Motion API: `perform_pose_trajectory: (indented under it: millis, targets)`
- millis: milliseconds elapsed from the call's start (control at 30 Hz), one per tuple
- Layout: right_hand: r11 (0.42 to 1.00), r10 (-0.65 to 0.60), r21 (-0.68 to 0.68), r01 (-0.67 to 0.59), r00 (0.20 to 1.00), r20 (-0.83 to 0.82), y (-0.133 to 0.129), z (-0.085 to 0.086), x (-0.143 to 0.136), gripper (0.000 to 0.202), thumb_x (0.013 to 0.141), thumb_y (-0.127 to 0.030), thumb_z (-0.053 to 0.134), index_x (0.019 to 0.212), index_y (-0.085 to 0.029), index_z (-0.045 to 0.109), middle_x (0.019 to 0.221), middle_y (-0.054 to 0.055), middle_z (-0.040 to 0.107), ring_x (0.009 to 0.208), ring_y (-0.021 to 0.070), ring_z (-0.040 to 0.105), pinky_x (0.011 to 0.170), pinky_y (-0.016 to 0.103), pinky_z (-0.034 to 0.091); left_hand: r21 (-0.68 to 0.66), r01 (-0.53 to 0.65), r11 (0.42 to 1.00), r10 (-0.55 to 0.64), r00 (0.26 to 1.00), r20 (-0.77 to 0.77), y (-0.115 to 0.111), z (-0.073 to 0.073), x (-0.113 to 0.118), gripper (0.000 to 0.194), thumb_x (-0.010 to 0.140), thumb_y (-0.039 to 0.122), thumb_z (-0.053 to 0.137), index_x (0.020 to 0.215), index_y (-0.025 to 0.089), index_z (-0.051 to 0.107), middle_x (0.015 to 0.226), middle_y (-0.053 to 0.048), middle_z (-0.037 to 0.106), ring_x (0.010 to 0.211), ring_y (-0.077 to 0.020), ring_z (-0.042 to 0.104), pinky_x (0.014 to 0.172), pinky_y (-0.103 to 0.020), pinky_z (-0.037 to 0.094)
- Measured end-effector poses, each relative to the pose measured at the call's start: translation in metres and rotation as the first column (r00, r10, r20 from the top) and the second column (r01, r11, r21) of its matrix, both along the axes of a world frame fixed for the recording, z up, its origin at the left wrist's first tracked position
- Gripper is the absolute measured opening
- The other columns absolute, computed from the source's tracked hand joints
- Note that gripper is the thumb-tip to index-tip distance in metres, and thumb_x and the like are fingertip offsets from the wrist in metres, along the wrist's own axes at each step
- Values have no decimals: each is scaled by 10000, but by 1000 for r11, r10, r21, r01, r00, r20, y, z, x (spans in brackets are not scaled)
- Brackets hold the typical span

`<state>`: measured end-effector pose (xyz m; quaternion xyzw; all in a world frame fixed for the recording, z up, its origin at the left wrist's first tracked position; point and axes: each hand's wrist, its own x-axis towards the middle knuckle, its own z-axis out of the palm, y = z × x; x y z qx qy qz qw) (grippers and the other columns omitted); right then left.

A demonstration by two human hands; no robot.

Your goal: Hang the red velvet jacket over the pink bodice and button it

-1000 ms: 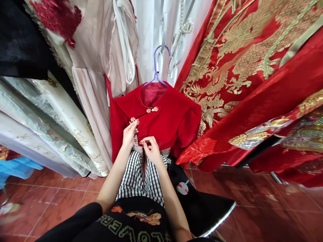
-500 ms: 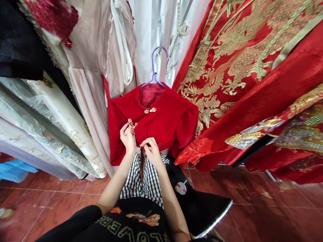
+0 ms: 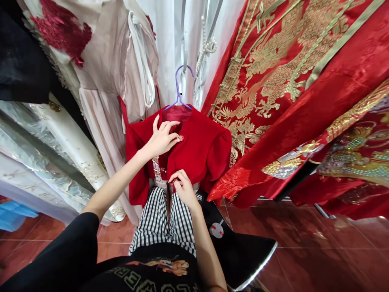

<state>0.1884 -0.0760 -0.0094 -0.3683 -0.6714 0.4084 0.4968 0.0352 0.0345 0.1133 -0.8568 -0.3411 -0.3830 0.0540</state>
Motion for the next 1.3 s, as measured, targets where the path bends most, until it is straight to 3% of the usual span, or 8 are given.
perform_pose_trajectory:
  millis: [200,367,533,633,733,933,1100,1300]
  targets:
    - [1000,-8,28,7,1000,16,4,-3,3,207,828,-131,434,799,-223,617,879,25,531,761,149,559,633,266,471,-138,149,979,-117,969,216,12,0,-11,55,826,306,696,850,278,738,758,0,678,902,-222,604,1237,-651,109]
    - [994,65,85,-74,993,101,11,12,10,84,809,-173,589,792,-222,655,848,17,574,723,143,591,619,269,507,14,100,995,-101,986,135,19,-3,-12,161,903,306,586,858,297,740,680,15,656,812,-202,591,1213,-602,184]
    - [985,-145,74,155,982,-124,43,42,-25,302,935,-417,533,1158,-238,627,1209,93,648,1177,224,617,1037,417,520,90,-14,996,-6,975,224,12,-4,-15,227,951,369,540,879,248,717,753,-5,712,669,-161,569,1143,-514,284]
    - [943,-334,-50,330,934,-128,63,50,-45,785,880,-611,569,1476,-139,374,1570,190,353,1517,323,249,1232,556,244,82,-142,986,111,946,303,10,4,-24,252,965,395,523,995,214,695,707,4,680,647,-148,581,1109,-454,290]
    - [891,-440,-136,433,898,-25,71,53,-49,1204,763,-722,655,1553,8,115,1650,271,14,1540,380,-107,1246,595,33,71,-256,964,216,911,352,18,16,-34,372,942,424,568,1200,163,625,572,41,587,700,-174,599,1101,-432,259]
    - [938,-343,-41,345,938,50,57,64,-55,1207,790,-832,486,1587,-49,30,1665,219,-67,1552,312,-80,1257,513,26,28,-385,923,366,896,249,31,37,-38,377,939,502,543,883,168,709,511,10,531,651,-215,575,978,-436,316]
    - [796,-577,-56,602,784,227,58,71,-15,1356,758,-880,430,1508,166,4,1601,376,-84,1533,400,-99,1241,524,4,-98,-391,915,403,875,267,26,47,-38,380,943,460,553,729,198,727,490,24,471,601,-168,507,871,-382,357]
    - [577,-815,294,762,520,254,113,111,78,1213,805,-817,450,1540,92,126,1626,324,86,1540,406,36,1224,596,50,-181,-247,952,298,881,367,37,60,-31,150,836,300,701,752,176,705,763,-31,603,788,-182,543,826,-318,403]
